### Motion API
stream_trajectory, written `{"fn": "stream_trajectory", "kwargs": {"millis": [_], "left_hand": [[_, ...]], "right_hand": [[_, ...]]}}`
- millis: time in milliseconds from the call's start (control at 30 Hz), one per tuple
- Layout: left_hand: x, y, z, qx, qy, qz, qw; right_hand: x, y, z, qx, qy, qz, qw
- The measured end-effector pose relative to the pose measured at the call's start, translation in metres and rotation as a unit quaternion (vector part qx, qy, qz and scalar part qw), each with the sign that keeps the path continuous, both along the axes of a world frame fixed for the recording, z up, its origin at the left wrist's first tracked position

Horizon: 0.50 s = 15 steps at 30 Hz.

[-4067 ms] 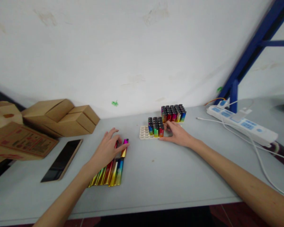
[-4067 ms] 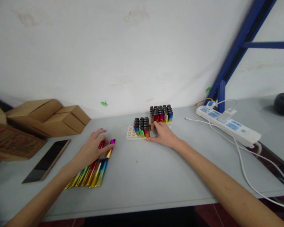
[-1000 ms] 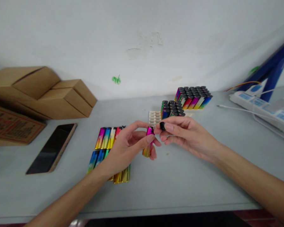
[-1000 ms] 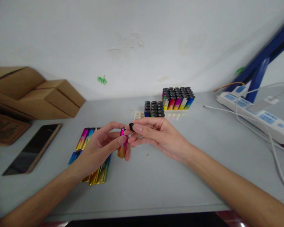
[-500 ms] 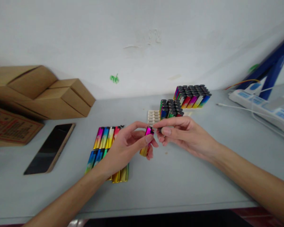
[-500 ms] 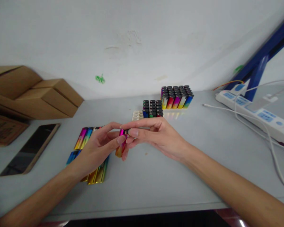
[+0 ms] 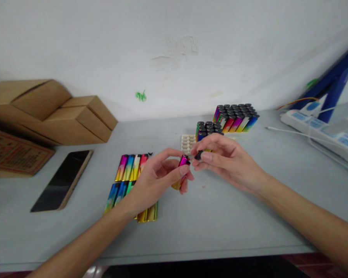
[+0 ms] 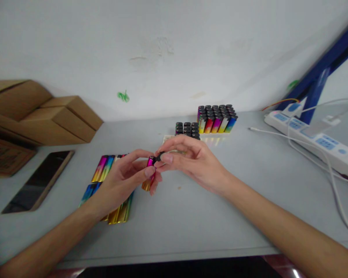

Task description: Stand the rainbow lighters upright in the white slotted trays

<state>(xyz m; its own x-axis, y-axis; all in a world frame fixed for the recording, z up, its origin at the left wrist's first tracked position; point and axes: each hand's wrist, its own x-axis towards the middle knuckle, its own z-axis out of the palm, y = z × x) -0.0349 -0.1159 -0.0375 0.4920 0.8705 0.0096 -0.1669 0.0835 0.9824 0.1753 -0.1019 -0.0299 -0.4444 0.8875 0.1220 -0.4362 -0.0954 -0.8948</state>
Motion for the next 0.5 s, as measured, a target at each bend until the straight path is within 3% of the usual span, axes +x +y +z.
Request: {"fn": "stream_trajectory", "kwargs": {"millis": [500], "left_hand": [[0.0038,-0.0033,-0.0024,0.028,0.027,0.038,0.999]], "right_hand": [[0.0050,0.0051,-0.0077,0.054,-0.042,-0.019,0.997]]}}
